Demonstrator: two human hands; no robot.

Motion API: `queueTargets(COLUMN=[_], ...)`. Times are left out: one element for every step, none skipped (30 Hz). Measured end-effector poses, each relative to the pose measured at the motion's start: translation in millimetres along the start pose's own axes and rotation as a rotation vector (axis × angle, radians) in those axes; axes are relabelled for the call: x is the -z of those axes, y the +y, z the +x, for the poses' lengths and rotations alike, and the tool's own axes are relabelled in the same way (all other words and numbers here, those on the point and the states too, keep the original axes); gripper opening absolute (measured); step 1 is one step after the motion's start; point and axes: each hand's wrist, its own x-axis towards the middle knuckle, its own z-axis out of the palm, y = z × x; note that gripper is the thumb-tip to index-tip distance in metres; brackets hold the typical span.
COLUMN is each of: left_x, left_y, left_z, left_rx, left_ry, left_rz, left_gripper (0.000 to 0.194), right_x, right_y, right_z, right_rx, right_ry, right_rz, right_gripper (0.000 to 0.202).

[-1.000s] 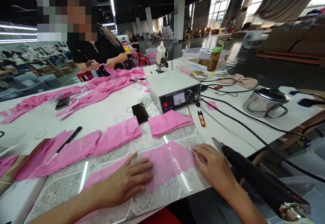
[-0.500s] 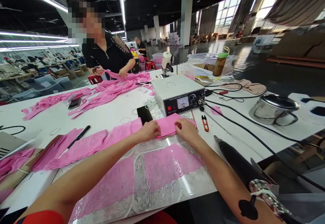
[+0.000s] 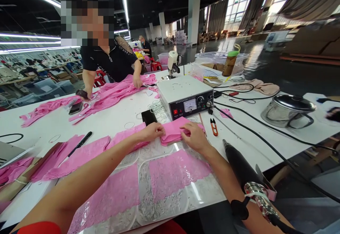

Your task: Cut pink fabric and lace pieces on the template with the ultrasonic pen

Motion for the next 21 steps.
queueTargets(left_x=[2.2,4.7,7.6,10.9,14.5,18.4,22.2,25.6,28.2,29.7,29.9,28.5,25.4,20.9,15.0,8.2,0.8,-6.7,-13.8,-20.4,-26.1], left_y=[0,0,0,1,2,4,6,8,11,13,15,16,17,18,19,20,21,22,23,24,25], left_z=[1,1,2,2,2,1,0,-2,-5,-9,-14,-20,-27,-34,-42,-50,-58,-66,-73,-79,-85], left_rx=[-0.003,-0.007,-0.011,-0.018,-0.026,-0.036,-0.046,-0.056,-0.064,-0.070,-0.074,-0.075,-0.075,-0.073,-0.072,-0.071,-0.071,-0.074,-0.078,-0.085,-0.093], left_ry=[-0.003,-0.005,-0.008,-0.010,-0.011,-0.010,-0.006,-0.002,0.001,0.000,-0.007,-0.020,-0.035,-0.054,-0.073,-0.095,-0.118,-0.142,-0.168,-0.192,-0.213], left_rz=[-0.010,-0.019,-0.027,-0.036,-0.045,-0.057,-0.071,-0.087,-0.104,-0.123,-0.141,-0.158,-0.171,-0.181,-0.187,-0.189,-0.189,-0.186,-0.183,-0.178,-0.174], left_gripper=[0.034,0.034,0.033,0.033,0.032,0.030,0.027,0.025,0.024,0.025,0.025,0.024,0.023,0.021,0.019,0.017,0.015,0.015,0.015,0.015,0.016], right_x=[0,0,0,-1,-1,-1,0,2,4,7,10,15,19,25,30,35,40,44,48,50,52], right_y=[-3,-5,-6,-6,-5,-3,0,3,6,8,9,9,7,5,2,0,-3,-6,-8,-10,-11], right_z=[0,0,0,1,3,5,6,7,7,5,2,-2,-9,-17,-27,-38,-50,-62,-74,-84,-93], right_rx=[0.023,0.040,0.048,0.046,0.035,0.019,0.000,-0.018,-0.034,-0.044,-0.045,-0.037,-0.022,0.006,0.040,0.083,0.182,0.273,0.339,0.388,0.417], right_ry=[0.005,0.010,0.017,0.025,0.035,0.046,0.058,0.069,0.077,0.079,0.076,0.065,0.044,0.019,-0.010,-0.038,-0.052,-0.052,-0.044,-0.042,-0.041], right_rz=[-0.016,-0.036,-0.061,-0.089,-0.117,-0.146,-0.172,-0.196,-0.216,-0.231,-0.239,-0.241,-0.235,-0.227,-0.214,-0.208,-0.223,-0.239,-0.248,-0.254,-0.256], right_gripper=[0.020,0.020,0.020,0.019,0.017,0.015,0.015,0.015,0.016,0.016,0.015,0.015,0.015,0.015,0.016,0.016,0.016,0.017,0.018,0.018,0.019])
